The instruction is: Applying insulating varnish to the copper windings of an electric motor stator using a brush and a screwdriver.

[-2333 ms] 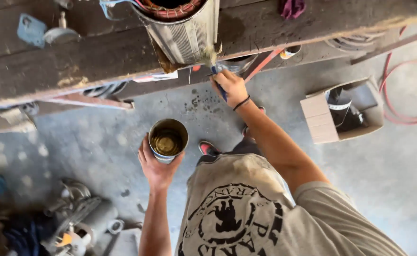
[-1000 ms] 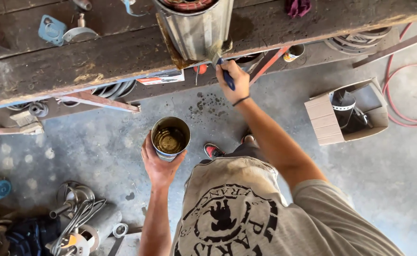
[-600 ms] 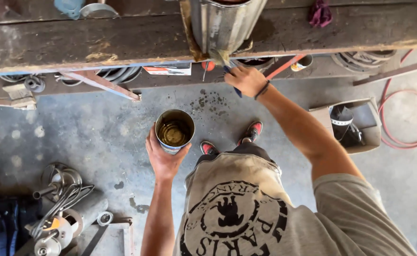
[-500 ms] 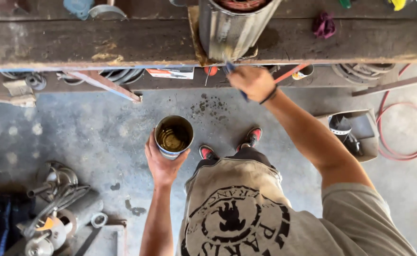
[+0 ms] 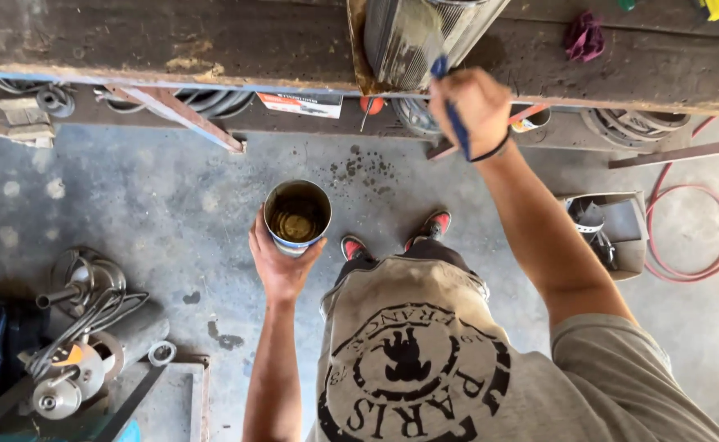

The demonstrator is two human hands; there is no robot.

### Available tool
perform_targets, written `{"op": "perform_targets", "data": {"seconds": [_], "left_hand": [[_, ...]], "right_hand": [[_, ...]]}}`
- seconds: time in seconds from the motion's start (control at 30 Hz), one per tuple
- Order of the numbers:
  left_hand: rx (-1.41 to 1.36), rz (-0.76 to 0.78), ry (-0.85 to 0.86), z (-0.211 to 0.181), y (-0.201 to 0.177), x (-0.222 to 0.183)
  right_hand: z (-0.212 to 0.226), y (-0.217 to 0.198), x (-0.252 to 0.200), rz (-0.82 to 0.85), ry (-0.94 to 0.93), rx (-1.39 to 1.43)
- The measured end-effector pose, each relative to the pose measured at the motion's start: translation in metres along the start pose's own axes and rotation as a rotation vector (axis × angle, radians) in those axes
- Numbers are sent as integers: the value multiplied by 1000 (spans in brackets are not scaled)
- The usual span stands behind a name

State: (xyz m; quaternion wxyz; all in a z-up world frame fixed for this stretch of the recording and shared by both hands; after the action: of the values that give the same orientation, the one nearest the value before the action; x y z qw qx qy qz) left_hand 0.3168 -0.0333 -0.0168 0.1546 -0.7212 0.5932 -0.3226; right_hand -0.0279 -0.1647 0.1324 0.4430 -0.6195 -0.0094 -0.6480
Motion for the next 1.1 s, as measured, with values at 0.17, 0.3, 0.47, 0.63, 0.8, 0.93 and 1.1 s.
{"op": "perform_targets", "data": {"seconds": [0.17,0.3,0.47,0.63,0.8,0.93,1.1], "left_hand": [[11,-150,181,-2,0,-1],[35,-163,154,-2,-9,0],[-8,-146,117,8,-8,-1],[3,-147,128,9,-3,-1],[18,-125,139,13,-3,-5],[-32,-130,103,15,-5,-6],[-32,-99,137,13,-4,-6]], "right_hand": [[-29,87,-96,306,-94,-129],[4,37,-17,245,-59,-14],[-29,68,-70,169,35,-122],[-17,90,-79,237,183,-94],[-3,17,-18,-42,108,89],[-38,72,-96,25,62,31],[-24,86,-93,191,173,54]]}}
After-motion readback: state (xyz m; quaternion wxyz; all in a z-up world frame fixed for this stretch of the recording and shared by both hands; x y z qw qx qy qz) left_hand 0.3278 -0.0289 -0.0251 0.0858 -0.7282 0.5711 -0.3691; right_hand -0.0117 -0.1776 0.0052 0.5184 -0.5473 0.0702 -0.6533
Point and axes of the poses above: each hand's wrist, its own x-axis towards the middle knuckle, its own y-axis out of the palm, z = x × y, the point moved 9 cm from there along x, towards the middle knuckle, and after that the axes turned 9 degrees about y, right-handed, at the moved point
